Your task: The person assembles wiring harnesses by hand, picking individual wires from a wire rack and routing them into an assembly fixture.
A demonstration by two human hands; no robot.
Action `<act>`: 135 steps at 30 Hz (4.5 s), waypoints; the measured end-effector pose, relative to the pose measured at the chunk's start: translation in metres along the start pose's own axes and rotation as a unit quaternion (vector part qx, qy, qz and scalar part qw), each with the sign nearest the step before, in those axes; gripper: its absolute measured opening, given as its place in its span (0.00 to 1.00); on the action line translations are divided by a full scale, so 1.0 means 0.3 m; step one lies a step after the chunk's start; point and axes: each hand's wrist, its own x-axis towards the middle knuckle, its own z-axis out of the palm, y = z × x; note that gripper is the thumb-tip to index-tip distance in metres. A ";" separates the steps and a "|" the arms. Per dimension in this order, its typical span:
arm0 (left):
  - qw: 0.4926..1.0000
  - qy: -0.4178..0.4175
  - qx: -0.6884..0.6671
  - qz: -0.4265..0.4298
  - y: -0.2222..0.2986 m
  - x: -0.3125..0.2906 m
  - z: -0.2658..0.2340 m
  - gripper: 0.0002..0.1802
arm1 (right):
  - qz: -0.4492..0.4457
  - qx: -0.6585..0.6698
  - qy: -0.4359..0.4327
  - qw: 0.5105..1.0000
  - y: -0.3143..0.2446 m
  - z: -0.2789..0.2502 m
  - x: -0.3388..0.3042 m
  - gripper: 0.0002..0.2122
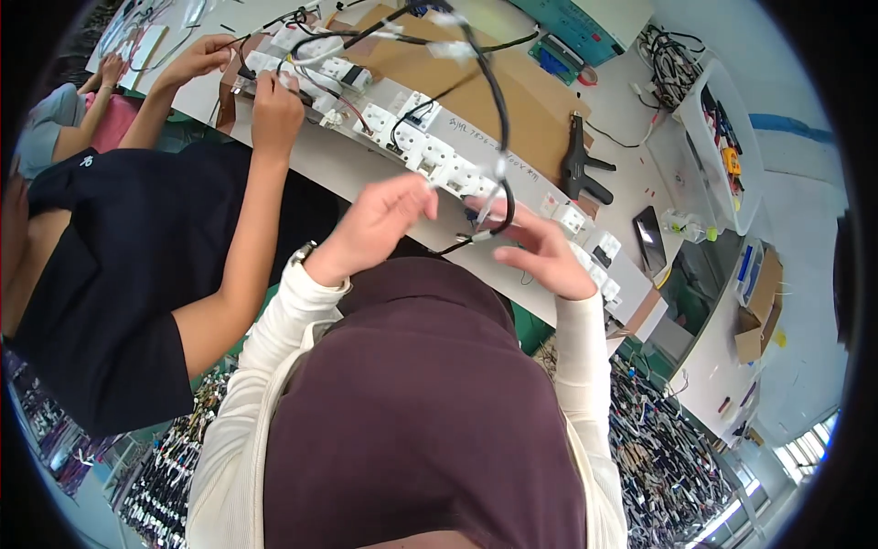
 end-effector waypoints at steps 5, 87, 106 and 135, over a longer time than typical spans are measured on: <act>0.995 0.024 -0.096 -0.007 0.161 -0.003 0.006 0.17 | 0.035 0.048 0.014 0.998 0.012 0.092 0.024 0.11; 0.782 0.338 0.472 0.228 -0.322 -0.473 0.180 0.14 | -0.180 -0.356 0.081 0.913 0.182 -0.046 0.218 0.16; 0.855 0.276 0.399 0.182 -0.120 -0.082 0.135 0.10 | -0.112 -0.446 0.206 0.864 0.182 0.066 0.212 0.19; 0.844 0.278 0.440 0.126 -0.086 0.125 0.151 0.05 | -0.163 -0.456 0.267 0.833 0.134 0.131 0.195 0.15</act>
